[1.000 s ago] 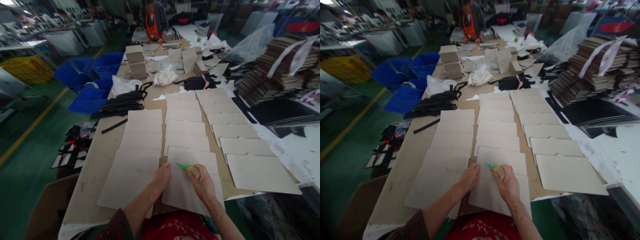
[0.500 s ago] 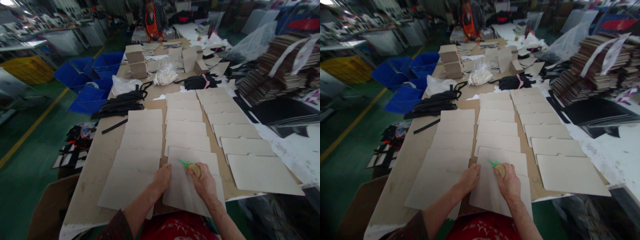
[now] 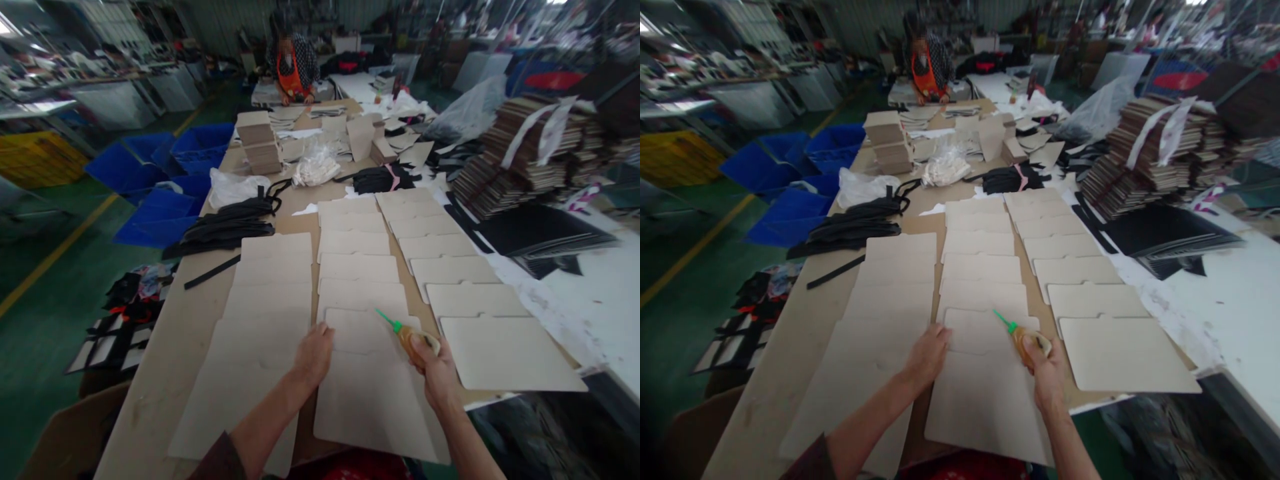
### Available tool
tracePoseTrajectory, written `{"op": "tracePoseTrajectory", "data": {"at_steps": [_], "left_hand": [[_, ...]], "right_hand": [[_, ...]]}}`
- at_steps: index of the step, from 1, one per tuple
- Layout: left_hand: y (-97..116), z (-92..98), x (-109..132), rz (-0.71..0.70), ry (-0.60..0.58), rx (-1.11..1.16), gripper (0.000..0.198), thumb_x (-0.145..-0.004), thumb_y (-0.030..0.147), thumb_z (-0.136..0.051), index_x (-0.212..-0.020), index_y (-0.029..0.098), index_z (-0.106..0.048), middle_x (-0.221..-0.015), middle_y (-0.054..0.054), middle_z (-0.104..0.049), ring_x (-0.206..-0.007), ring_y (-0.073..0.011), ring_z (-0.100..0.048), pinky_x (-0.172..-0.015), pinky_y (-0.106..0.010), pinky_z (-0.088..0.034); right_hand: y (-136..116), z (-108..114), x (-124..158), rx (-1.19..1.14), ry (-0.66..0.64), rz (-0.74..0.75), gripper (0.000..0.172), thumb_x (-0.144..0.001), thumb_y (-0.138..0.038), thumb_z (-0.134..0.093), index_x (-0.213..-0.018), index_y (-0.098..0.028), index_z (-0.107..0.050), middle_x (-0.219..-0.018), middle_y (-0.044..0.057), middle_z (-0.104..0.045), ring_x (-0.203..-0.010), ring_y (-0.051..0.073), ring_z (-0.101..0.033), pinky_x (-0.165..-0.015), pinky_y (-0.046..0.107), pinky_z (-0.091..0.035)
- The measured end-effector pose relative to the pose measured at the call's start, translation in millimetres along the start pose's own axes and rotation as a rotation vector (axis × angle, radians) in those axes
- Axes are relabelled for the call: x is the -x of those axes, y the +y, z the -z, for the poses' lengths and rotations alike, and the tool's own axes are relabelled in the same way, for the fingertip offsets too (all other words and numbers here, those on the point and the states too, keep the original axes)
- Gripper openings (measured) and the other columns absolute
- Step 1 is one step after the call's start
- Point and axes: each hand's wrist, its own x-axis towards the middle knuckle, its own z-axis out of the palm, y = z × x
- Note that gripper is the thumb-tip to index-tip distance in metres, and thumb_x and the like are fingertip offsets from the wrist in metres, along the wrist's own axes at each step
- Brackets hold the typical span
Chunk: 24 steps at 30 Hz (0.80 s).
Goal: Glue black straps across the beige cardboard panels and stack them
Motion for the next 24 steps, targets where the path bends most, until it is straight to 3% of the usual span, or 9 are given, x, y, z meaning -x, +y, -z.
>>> {"op": "tracePoseTrajectory", "data": {"at_steps": [5,10,19,24], "left_hand": [[-9,-6.8,-40,-0.148,0.087,-0.017,0.055,-0.086,0.0,-0.038,-0.137,0.017,-0.051,-0.15,-0.008,-0.043,-0.139,-0.0249,-0.033,-0.117,-0.038,-0.029],[-16,-16.8,-54,-0.254,0.067,-0.046,0.066,-0.081,-0.004,-0.04,-0.142,0.022,-0.046,-0.151,-0.003,-0.044,-0.141,-0.0256,-0.031,-0.116,-0.041,-0.031],[-20,-23.1,-45,-0.266,0.108,-0.073,0.06,-0.086,0.001,-0.039,-0.141,0.024,-0.046,-0.149,-0.002,-0.045,-0.138,-0.0258,-0.033,-0.113,-0.041,-0.034],[-16,-19.7,-48,-0.185,0.17,-0.078,0.041,-0.091,0.007,-0.04,-0.127,0.02,-0.055,-0.132,-0.008,-0.052,-0.123,-0.0228,-0.042,-0.108,-0.035,-0.038]], "right_hand": [[-4,18,-36,0.173,0.081,0.17,0.057,-0.064,-0.061,-0.075,-0.1,-0.021,-0.056,-0.078,-0.002,-0.063,-0.064,0.015,-0.056,-0.058,0.029,-0.047],[-5,23,-52,0.321,0.086,0.206,0.054,-0.065,-0.06,-0.073,-0.101,-0.021,-0.059,-0.08,0.0,-0.065,-0.072,0.019,-0.059,-0.064,0.031,-0.047],[-9,11,-54,0.533,0.039,0.239,0.054,-0.069,-0.061,-0.066,-0.104,-0.021,-0.06,-0.081,0.002,-0.067,-0.074,0.022,-0.061,-0.069,0.034,-0.047],[-10,9,-62,0.63,0.012,0.31,0.054,-0.072,-0.06,-0.063,-0.111,-0.023,-0.058,-0.097,0.004,-0.067,-0.088,0.024,-0.062,-0.078,0.035,-0.046]]}}
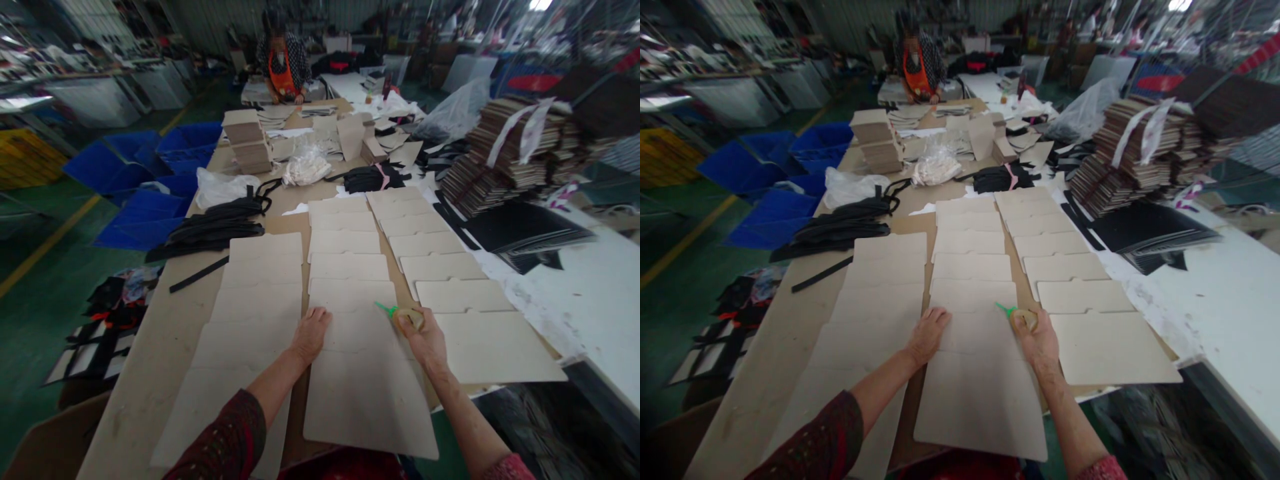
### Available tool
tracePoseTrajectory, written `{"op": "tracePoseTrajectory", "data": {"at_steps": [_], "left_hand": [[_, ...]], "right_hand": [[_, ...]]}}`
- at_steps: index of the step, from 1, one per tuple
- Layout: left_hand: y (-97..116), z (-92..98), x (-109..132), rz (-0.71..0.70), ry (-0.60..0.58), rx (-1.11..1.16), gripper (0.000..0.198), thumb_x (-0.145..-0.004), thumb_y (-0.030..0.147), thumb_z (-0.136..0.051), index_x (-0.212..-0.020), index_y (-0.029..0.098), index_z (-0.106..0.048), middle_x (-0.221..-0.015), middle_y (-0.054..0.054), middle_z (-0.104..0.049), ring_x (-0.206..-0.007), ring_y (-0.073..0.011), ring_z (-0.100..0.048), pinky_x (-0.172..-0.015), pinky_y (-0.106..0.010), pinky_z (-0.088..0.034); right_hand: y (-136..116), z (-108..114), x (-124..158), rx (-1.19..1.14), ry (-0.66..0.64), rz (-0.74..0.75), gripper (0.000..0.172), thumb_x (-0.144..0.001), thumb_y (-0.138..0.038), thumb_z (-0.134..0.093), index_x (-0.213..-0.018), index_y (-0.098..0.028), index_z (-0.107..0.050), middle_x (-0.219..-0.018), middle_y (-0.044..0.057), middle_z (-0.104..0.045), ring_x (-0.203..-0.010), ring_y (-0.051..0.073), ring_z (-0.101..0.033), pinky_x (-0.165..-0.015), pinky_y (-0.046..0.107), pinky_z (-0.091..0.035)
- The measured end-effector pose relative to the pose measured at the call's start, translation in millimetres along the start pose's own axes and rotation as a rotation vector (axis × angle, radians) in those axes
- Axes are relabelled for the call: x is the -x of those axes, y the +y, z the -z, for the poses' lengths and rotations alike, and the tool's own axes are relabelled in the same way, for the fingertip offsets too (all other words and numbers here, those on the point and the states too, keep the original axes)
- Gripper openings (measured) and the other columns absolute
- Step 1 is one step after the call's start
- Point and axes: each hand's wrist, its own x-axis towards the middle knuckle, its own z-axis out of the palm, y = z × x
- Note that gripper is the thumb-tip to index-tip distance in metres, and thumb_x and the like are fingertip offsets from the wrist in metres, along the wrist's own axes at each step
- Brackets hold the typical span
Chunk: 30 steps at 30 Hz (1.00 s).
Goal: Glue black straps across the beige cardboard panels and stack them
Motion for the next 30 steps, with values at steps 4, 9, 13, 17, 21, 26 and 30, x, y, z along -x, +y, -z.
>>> {"op": "tracePoseTrajectory", "data": {"at_steps": [4,9,13,17,21,26,30], "left_hand": [[3,2.8,-5,0.07,0.001,-0.019,0.032,-0.093,0.007,-0.039,-0.113,0.02,-0.061,-0.119,-0.008,-0.054,-0.115,-0.023,-0.044,-0.1,-0.034,-0.041],[8,6.1,-7,0.152,-0.045,-0.048,0.024,-0.096,0.013,-0.041,-0.103,0.021,-0.063,-0.111,-0.007,-0.055,-0.106,-0.022,-0.048,-0.088,-0.031,-0.045],[10,7.1,-8,0.174,-0.056,-0.062,0.024,-0.097,0.013,-0.04,-0.099,0.02,-0.064,-0.11,-0.008,-0.056,-0.107,-0.0228,-0.049,-0.087,-0.031,-0.044],[9,7.3,-8,0.179,-0.067,-0.056,0.023,-0.097,0.014,-0.041,-0.098,0.019,-0.064,-0.11,-0.008,-0.056,-0.107,-0.0228,-0.049,-0.085,-0.031,-0.044],[8,7.7,-8,0.166,-0.077,-0.037,0.022,-0.096,0.014,-0.043,-0.1,0.019,-0.064,-0.109,-0.008,-0.056,-0.107,-0.0224,-0.049,-0.088,-0.031,-0.043],[4,8.2,-5,0.159,-0.08,0.0,0.022,-0.096,0.015,-0.042,-0.098,0.018,-0.064,-0.108,-0.008,-0.057,-0.103,-0.0207,-0.051,-0.088,-0.03,-0.043],[2,8.1,-4,0.148,-0.087,0.028,0.024,-0.097,0.014,-0.04,-0.099,0.017,-0.063,-0.111,-0.008,-0.058,-0.104,-0.0203,-0.052,-0.091,-0.031,-0.044]], "right_hand": [[-4,7,-2,0.2,0.009,0.098,0.049,-0.079,-0.058,-0.056,-0.115,-0.024,-0.057,-0.109,0.006,-0.064,-0.093,0.025,-0.06,-0.078,0.036,-0.043],[-12,19,-1,0.338,-0.043,0.142,0.044,-0.084,-0.057,-0.051,-0.113,-0.024,-0.056,-0.109,0.006,-0.063,-0.087,0.023,-0.06,-0.071,0.033,-0.041],[-14,24,0,0.37,-0.071,0.15,0.04,-0.084,-0.053,-0.053,-0.112,-0.025,-0.056,-0.106,0.005,-0.064,-0.084,0.022,-0.06,-0.069,0.033,-0.039],[-12,19,2,0.337,-0.1,0.166,0.039,-0.084,-0.052,-0.055,-0.111,-0.025,-0.055,-0.104,0.004,-0.063,-0.084,0.022,-0.06,-0.07,0.033,-0.04],[-9,5,-1,0.217,-0.068,0.204,0.042,-0.08,-0.054,-0.059,-0.109,-0.023,-0.056,-0.109,0.006,-0.062,-0.094,0.024,-0.059,-0.078,0.035,-0.043],[-18,-17,-4,-0.131,0.021,0.071,0.056,-0.075,-0.06,-0.063,-0.113,-0.02,-0.055,-0.097,0.006,-0.064,-0.085,0.023,-0.061,-0.076,0.035,-0.047],[-38,-39,6,-0.179,-0.08,0.12,0.052,-0.075,-0.058,-0.065,-0.111,-0.02,-0.057,-0.094,0.004,-0.066,-0.082,0.022,-0.062,-0.074,0.033,-0.047]]}}
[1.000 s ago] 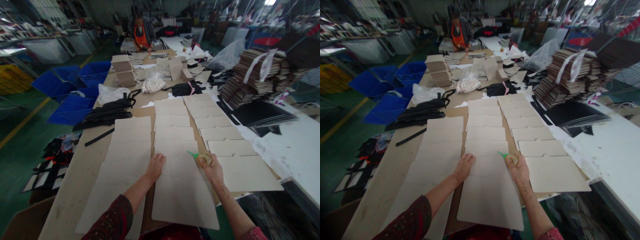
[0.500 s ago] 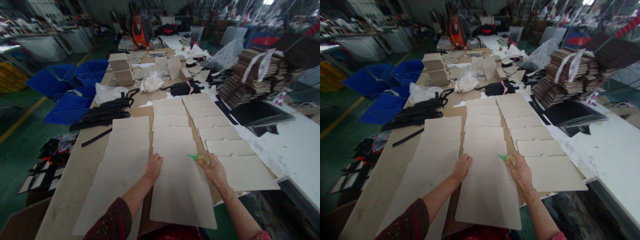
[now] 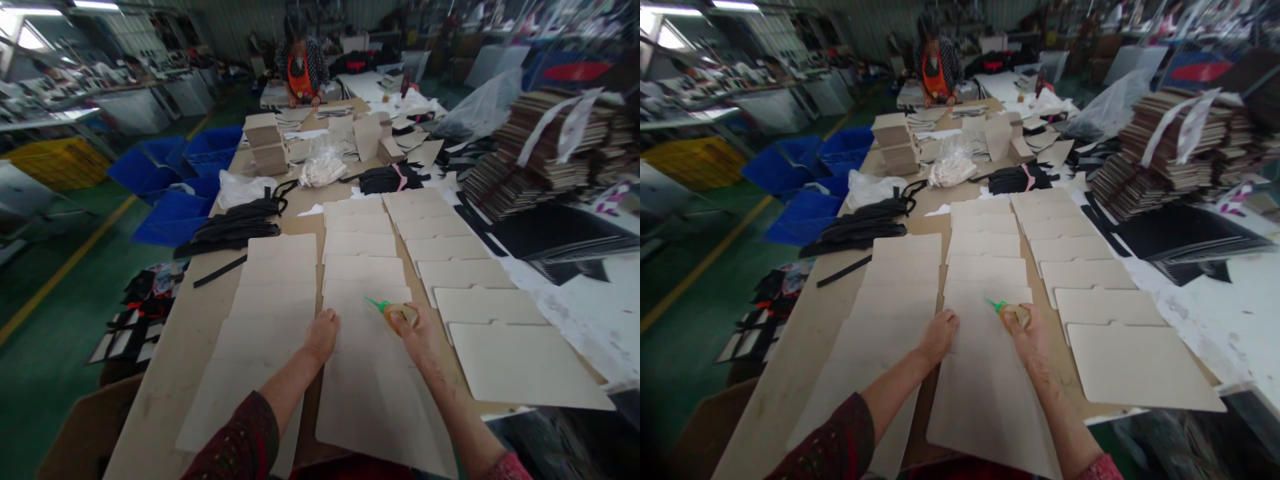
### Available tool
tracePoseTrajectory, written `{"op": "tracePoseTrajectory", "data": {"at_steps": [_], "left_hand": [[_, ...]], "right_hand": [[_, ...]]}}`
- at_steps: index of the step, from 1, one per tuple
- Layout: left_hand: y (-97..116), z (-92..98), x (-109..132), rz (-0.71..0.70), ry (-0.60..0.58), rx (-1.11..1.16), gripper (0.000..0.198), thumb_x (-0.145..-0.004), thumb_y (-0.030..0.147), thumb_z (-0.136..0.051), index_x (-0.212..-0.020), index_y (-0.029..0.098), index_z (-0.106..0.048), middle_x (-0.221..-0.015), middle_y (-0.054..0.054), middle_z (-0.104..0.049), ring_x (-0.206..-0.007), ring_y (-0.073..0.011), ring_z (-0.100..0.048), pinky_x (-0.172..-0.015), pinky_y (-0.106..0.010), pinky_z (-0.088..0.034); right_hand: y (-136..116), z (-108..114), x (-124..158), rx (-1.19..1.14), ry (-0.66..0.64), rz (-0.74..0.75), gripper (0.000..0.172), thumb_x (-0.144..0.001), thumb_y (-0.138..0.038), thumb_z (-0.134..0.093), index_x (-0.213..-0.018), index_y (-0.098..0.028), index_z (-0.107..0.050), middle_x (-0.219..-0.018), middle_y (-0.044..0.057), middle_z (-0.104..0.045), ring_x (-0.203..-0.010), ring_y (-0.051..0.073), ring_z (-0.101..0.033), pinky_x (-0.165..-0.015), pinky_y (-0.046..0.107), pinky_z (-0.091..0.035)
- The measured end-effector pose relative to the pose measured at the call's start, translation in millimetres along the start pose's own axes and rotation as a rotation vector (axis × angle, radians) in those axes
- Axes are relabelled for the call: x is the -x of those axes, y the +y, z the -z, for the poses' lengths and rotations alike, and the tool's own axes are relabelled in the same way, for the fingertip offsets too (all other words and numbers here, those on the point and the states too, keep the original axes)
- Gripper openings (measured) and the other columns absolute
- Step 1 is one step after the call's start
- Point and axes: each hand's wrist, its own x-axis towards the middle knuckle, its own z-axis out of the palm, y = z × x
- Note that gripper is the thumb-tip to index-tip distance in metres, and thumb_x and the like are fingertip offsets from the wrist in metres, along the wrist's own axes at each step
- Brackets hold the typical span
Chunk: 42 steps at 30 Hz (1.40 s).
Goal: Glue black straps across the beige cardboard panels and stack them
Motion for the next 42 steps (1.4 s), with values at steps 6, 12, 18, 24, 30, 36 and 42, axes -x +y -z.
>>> {"op": "tracePoseTrajectory", "data": {"at_steps": [6,12,18,24,30,36,42], "left_hand": [[0,-1.6,-1,0.029,-0.006,0.05,0.023,-0.097,0.014,-0.042,-0.098,0.015,-0.065,-0.111,-0.011,-0.058,-0.107,-0.0208,-0.053,-0.097,-0.032,-0.042],[0,-2.3,2,0.061,-0.012,0.08,0.026,-0.096,0.013,-0.04,-0.102,0.016,-0.065,-0.113,-0.011,-0.059,-0.109,-0.0219,-0.053,-0.097,-0.033,-0.043],[0,-0.5,3,0.075,-0.013,0.099,0.027,-0.096,0.013,-0.039,-0.103,0.017,-0.065,-0.115,-0.009,-0.059,-0.111,-0.0211,-0.052,-0.098,-0.033,-0.043],[0,-1.3,3,0.085,-0.016,0.102,0.026,-0.097,0.015,-0.04,-0.105,0.018,-0.065,-0.118,-0.009,-0.058,-0.113,-0.0214,-0.052,-0.098,-0.033,-0.044],[0,-5.2,4,0.089,0.013,0.101,0.027,-0.098,0.016,-0.039,-0.104,0.018,-0.065,-0.117,-0.009,-0.058,-0.112,-0.0215,-0.052,-0.098,-0.032,-0.043],[1,1.4,6,0.088,-0.002,0.111,0.026,-0.098,0.016,-0.039,-0.105,0.017,-0.064,-0.118,-0.009,-0.058,-0.114,-0.0217,-0.051,-0.1,-0.032,-0.043],[4,12.5,6,0.126,-0.047,0.114,0.023,-0.094,0.013,-0.045,-0.111,0.013,-0.06,-0.122,-0.013,-0.057,-0.12,-0.0241,-0.052,-0.103,-0.034,-0.043]], "right_hand": [[-16,-35,13,0.159,-0.18,0.151,0.043,-0.081,-0.054,-0.06,-0.11,-0.023,-0.056,-0.101,0.004,-0.064,-0.085,0.021,-0.061,-0.074,0.032,-0.046],[-24,-52,15,0.364,-0.229,0.293,0.032,-0.089,-0.047,-0.053,-0.111,-0.024,-0.052,-0.11,0.005,-0.06,-0.09,0.021,-0.061,-0.073,0.031,-0.045],[-40,-58,14,0.509,-0.252,0.355,0.026,-0.095,-0.043,-0.051,-0.112,-0.024,-0.051,-0.11,0.004,-0.057,-0.078,0.018,-0.06,-0.061,0.028,-0.037],[-51,-53,11,0.646,-0.237,0.399,0.022,-0.095,-0.041,-0.053,-0.11,-0.025,-0.051,-0.106,0.004,-0.057,-0.071,0.016,-0.058,-0.056,0.027,-0.032],[-53,-42,10,0.648,-0.275,0.335,0.021,-0.095,-0.043,-0.053,-0.108,-0.026,-0.051,-0.106,0.003,-0.058,-0.07,0.016,-0.057,-0.058,0.028,-0.031],[-46,-45,12,0.499,-0.295,0.265,0.024,-0.091,-0.044,-0.054,-0.106,-0.026,-0.055,-0.105,0.003,-0.059,-0.073,0.017,-0.056,-0.061,0.03,-0.034],[-34,-65,8,-0.022,-0.148,0.045,0.037,-0.072,-0.048,-0.071,-0.099,-0.025,-0.06,-0.09,0.0,-0.062,-0.077,0.019,-0.057,-0.069,0.03,-0.043]]}}
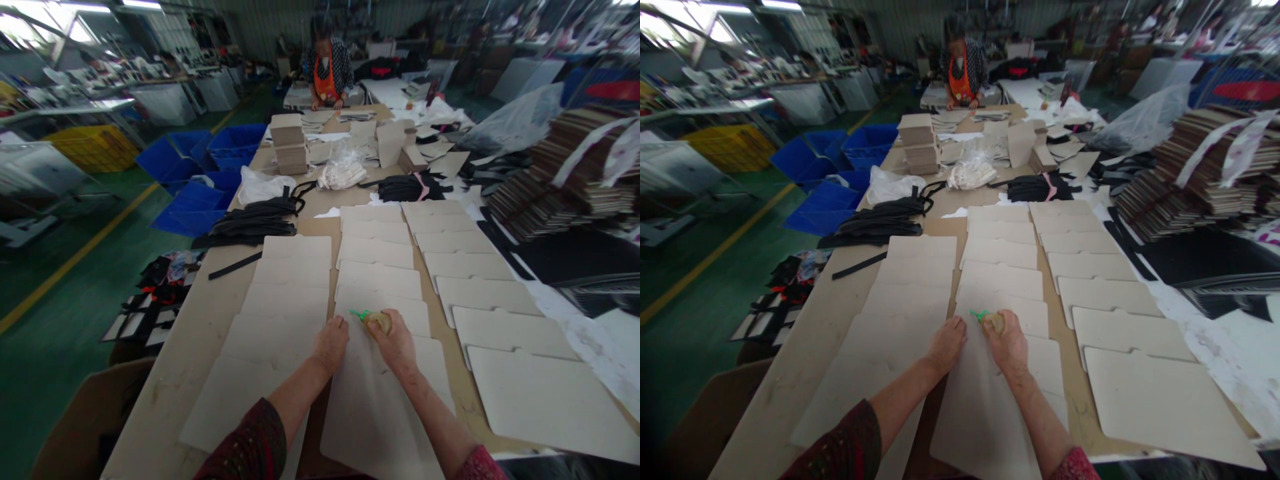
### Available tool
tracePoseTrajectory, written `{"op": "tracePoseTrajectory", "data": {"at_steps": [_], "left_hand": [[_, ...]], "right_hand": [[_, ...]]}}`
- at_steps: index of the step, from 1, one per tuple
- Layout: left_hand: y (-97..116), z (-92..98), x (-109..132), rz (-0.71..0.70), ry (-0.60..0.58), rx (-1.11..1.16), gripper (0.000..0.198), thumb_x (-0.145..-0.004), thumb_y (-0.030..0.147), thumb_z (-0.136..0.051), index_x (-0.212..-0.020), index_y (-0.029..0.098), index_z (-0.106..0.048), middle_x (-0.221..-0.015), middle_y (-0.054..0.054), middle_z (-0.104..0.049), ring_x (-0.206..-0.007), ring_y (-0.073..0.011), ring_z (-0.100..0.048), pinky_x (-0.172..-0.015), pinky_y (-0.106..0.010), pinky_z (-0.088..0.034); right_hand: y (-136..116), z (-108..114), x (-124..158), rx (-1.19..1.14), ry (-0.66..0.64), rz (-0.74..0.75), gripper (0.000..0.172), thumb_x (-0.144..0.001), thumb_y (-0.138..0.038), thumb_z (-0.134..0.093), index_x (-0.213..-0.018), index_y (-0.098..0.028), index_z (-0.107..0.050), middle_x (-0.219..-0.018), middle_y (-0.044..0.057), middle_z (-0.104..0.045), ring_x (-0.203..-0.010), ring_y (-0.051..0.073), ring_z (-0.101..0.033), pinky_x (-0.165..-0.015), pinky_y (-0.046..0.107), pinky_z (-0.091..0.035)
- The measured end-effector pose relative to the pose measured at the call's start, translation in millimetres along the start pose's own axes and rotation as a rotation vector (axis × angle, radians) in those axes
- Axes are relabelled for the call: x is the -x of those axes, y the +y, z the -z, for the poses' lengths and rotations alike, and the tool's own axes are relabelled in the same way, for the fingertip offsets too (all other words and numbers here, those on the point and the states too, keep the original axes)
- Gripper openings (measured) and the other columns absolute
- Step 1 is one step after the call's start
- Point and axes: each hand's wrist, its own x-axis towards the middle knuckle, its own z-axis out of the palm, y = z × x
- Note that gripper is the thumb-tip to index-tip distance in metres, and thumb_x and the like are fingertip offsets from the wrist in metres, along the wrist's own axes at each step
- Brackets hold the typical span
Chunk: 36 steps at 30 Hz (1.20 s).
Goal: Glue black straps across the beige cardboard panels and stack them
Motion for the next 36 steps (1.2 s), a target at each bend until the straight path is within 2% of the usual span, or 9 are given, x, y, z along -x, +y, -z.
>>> {"op": "tracePoseTrajectory", "data": {"at_steps": [3,5,9,13,17,23,27,30,36], "left_hand": [[1,6.1,-4,0.034,-0.016,0.0,0.034,-0.09,0.013,-0.052,-0.123,0.009,-0.053,-0.133,-0.017,-0.052,-0.125,-0.0259,-0.051,-0.106,-0.034,-0.043],[1,11.0,-9,0.032,-0.032,0.002,0.056,-0.085,0.013,-0.058,-0.139,0.009,-0.041,-0.147,-0.019,-0.042,-0.132,-0.0268,-0.047,-0.109,-0.034,-0.041],[-4,20.9,-26,0.001,-0.078,0.011,0.095,-0.074,0.012,-0.068,-0.154,0.015,-0.016,-0.163,-0.017,-0.017,-0.142,-0.0293,-0.036,-0.111,-0.036,-0.041],[-9,24.3,-41,-0.011,-0.117,0.027,0.112,-0.062,0.011,-0.076,-0.155,0.016,-0.014,-0.164,-0.018,-0.01,-0.143,-0.0327,-0.034,-0.111,-0.038,-0.042],[-11,22.8,-49,-0.008,-0.126,0.032,0.117,-0.057,0.013,-0.082,-0.154,0.014,-0.016,-0.163,-0.02,-0.01,-0.145,-0.0341,-0.031,-0.112,-0.041,-0.041],[-9,26.2,-49,0.012,-0.144,0.035,0.12,-0.056,0.014,-0.085,-0.155,0.013,-0.017,-0.164,-0.02,-0.009,-0.144,-0.0338,-0.033,-0.113,-0.04,-0.041],[-6,28.0,-50,0.032,-0.149,0.037,0.117,-0.058,0.012,-0.084,-0.154,0.014,-0.018,-0.164,-0.02,-0.01,-0.144,-0.0334,-0.033,-0.114,-0.04,-0.039],[-4,28.5,-50,0.041,-0.148,0.042,0.118,-0.056,0.012,-0.085,-0.154,0.015,-0.019,-0.163,-0.02,-0.011,-0.144,-0.0334,-0.032,-0.115,-0.041,-0.037],[-1,29.5,-50,0.063,-0.143,0.046,0.116,-0.057,0.01,-0.083,-0.153,0.016,-0.02,-0.163,-0.019,-0.012,-0.144,-0.0318,-0.033,-0.116,-0.038,-0.036]], "right_hand": [[9,2,-12,-0.12,0.101,-0.079,0.049,-0.076,-0.058,-0.064,-0.106,-0.021,-0.053,-0.085,0.001,-0.063,-0.074,0.018,-0.06,-0.065,0.03,-0.048],[15,12,-24,-0.18,0.154,-0.107,0.053,-0.075,-0.061,-0.062,-0.108,-0.02,-0.05,-0.084,0.001,-0.063,-0.07,0.017,-0.059,-0.061,0.029,-0.048],[23,54,-48,-0.167,0.248,-0.094,0.058,-0.069,-0.063,-0.067,-0.106,-0.02,-0.053,-0.087,0.002,-0.064,-0.071,0.017,-0.059,-0.063,0.03,-0.048],[28,94,-64,0.017,0.297,-0.079,0.054,-0.068,-0.059,-0.069,-0.104,-0.021,-0.058,-0.086,0.002,-0.065,-0.076,0.02,-0.058,-0.072,0.033,-0.046],[34,108,-75,0.192,0.251,-0.069,0.047,-0.072,-0.058,-0.065,-0.105,-0.024,-0.059,-0.086,0.001,-0.064,-0.078,0.021,-0.058,-0.071,0.032,-0.043],[40,102,-86,0.352,0.118,-0.026,0.044,-0.079,-0.057,-0.059,-0.108,-0.025,-0.055,-0.098,0.002,-0.063,-0.084,0.021,-0.06,-0.07,0.031,-0.042],[32,103,-92,0.467,0.068,0.019,0.039,-0.084,-0.05,-0.057,-0.111,-0.023,-0.054,-0.109,0.006,-0.06,-0.087,0.022,-0.06,-0.069,0.032,-0.04],[23,108,-95,0.541,0.039,0.046,0.036,-0.088,-0.047,-0.054,-0.115,-0.023,-0.053,-0.115,0.007,-0.058,-0.081,0.021,-0.06,-0.064,0.031,-0.036],[17,128,-102,0.723,-0.026,0.085,0.033,-0.094,-0.049,-0.048,-0.116,-0.025,-0.052,-0.111,0.005,-0.059,-0.074,0.019,-0.062,-0.059,0.031,-0.033]]}}
